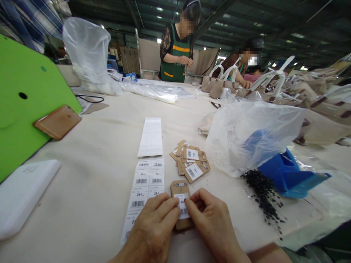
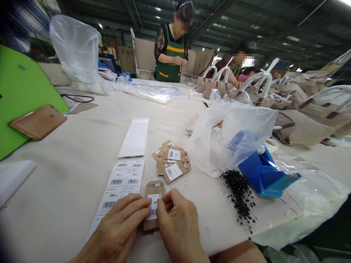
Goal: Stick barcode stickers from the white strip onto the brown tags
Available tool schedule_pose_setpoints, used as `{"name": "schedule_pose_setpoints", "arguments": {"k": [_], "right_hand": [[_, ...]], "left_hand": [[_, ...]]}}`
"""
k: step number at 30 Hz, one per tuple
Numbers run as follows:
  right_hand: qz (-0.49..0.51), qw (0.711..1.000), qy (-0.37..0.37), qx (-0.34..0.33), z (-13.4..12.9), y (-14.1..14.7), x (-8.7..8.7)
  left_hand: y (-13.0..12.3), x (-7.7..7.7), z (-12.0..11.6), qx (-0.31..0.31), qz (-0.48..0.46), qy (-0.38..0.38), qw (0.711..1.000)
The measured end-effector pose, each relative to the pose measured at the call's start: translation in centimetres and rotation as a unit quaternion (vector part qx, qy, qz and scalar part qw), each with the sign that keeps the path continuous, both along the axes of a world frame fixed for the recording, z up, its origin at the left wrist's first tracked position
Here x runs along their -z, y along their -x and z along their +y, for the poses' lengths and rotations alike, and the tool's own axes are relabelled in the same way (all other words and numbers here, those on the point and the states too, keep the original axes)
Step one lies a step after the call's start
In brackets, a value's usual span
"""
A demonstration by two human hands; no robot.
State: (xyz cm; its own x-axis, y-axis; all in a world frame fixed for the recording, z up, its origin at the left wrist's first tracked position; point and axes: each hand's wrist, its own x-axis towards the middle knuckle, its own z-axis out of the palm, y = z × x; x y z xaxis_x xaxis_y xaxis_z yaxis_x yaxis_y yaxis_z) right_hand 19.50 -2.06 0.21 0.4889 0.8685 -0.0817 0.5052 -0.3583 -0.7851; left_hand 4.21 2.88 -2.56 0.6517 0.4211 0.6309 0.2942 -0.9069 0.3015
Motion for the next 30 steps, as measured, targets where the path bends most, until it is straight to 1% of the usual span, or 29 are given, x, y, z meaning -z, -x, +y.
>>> {"name": "schedule_pose_setpoints", "arguments": {"k": [3, 7, 9, 11, 12, 13, 14, 15, 17, 18, 19, 21, 24, 27, 30], "right_hand": [[-0.082, 0.996, 0.038, -0.014, 0.1, 0.1, -0.7], [-0.138, 0.986, 0.086, -0.025, 0.0, 0.3, -1.5], [-0.180, 0.979, 0.090, -0.024, -0.2, 0.2, -1.5], [-0.228, 0.970, 0.085, -0.010, -0.5, 0.0, -1.2], [-0.253, 0.965, 0.072, 0.002, -0.7, -0.1, -0.9], [-0.277, 0.960, 0.042, 0.009, -0.9, -0.2, -0.5], [-0.299, 0.954, -0.005, 0.007, -1.2, -0.3, -0.1], [-0.319, 0.945, -0.068, -0.007, -1.4, -0.3, 0.3], [-0.346, 0.914, -0.197, -0.075, -1.8, 0.0, 1.1], [-0.353, 0.896, -0.245, -0.115, -2.0, 0.2, 1.6], [-0.358, 0.881, -0.273, -0.144, -2.2, 0.5, 1.9], [-0.375, 0.866, -0.288, -0.163, -2.5, 0.9, 2.6], [-0.416, 0.859, -0.264, -0.137, -2.7, 1.2, 3.0], [-0.444, 0.855, -0.239, -0.121, -2.5, 1.3, 2.8], [-0.458, 0.851, -0.220, -0.137, -2.1, 1.3, 2.3]], "left_hand": [[-0.2, 0.3, 0.2, 0.000, -0.022, -0.008, 1.000], [-0.3, 0.5, 0.1, 0.005, -0.013, 0.001, 1.000], [-0.2, 0.4, 0.1, 0.006, -0.014, 0.006, 1.000], [-0.1, 0.1, 0.0, 0.003, -0.012, 0.012, 1.000], [-0.1, -0.1, 0.0, 0.001, -0.007, 0.014, 1.000], [0.0, -0.3, 0.0, 0.000, 0.001, 0.012, 1.000], [0.1, -0.5, 0.0, 0.001, 0.010, 0.009, 1.000], [0.1, -0.8, 0.0, 0.002, 0.019, 0.004, 1.000], [0.2, -1.1, 0.0, 0.007, 0.027, -0.001, 1.000], [0.2, -1.3, -0.1, 0.007, 0.022, 0.006, 1.000], [0.1, -1.3, -0.1, 0.005, 0.013, 0.017, 1.000], [0.1, -1.4, -0.3, 0.004, -0.002, 0.037, 0.999], [-0.1, -1.5, -0.4, -0.002, -0.015, 0.029, 0.999], [-0.1, -1.4, -0.4, -0.017, -0.009, 0.013, 1.000], [0.0, -1.0, -0.4, -0.020, -0.009, 0.039, 0.999]]}}
